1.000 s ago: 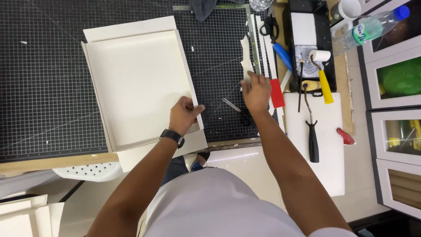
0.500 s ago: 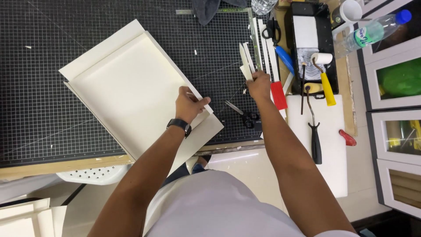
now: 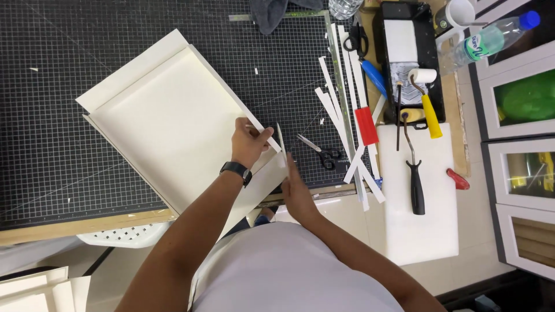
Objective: Assembling white cardboard box components by folding, cutting, and pressing edges on a cutting mat using various hand tools.
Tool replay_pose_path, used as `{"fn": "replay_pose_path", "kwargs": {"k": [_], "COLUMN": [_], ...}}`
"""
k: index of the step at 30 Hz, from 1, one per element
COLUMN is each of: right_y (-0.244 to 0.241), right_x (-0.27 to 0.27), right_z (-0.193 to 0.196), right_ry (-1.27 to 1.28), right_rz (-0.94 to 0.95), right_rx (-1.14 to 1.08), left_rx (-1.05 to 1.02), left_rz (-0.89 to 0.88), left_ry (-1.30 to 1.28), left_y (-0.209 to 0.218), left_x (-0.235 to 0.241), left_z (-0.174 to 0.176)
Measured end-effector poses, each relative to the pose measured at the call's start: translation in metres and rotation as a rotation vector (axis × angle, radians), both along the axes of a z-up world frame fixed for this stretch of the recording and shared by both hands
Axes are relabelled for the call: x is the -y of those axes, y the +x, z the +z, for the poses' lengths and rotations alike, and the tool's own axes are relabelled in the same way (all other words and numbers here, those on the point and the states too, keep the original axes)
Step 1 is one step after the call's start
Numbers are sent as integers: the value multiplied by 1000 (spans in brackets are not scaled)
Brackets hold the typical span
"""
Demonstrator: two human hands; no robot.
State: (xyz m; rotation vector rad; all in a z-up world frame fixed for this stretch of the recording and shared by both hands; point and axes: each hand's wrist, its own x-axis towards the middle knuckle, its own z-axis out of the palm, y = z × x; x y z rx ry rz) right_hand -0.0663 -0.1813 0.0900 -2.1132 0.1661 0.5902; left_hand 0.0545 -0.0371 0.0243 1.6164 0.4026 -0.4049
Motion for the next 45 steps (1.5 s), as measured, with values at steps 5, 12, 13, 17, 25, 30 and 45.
{"fn": "replay_pose_path", "kwargs": {"k": [5,12,13,17,25,30,45], "right_y": [-5,15,29,97,259,279,169], "right_x": [1,5,9,12,-62,-107,119], "right_z": [-30,-43,-38,-39,-59,-26,-81], "right_ry": [6,99,100,-72,-249,-377,-782], "right_rz": [-31,-9,1,-2,194,294,-260], "right_rx": [-28,206,210,225,385,227,532], "left_rx": [-34,-143,-138,-62,4,-17,-25], "left_rz": [14,17,27,183,262,245,-110], "left_ry": [-33,-30,-31,75,34,-13,64], "left_y": [-2,33,45,90,112,110,33], "left_x": [-3,-22,-33,-74,-88,-90,-16], "left_z": [14,17,20,17,1,5,38]}}
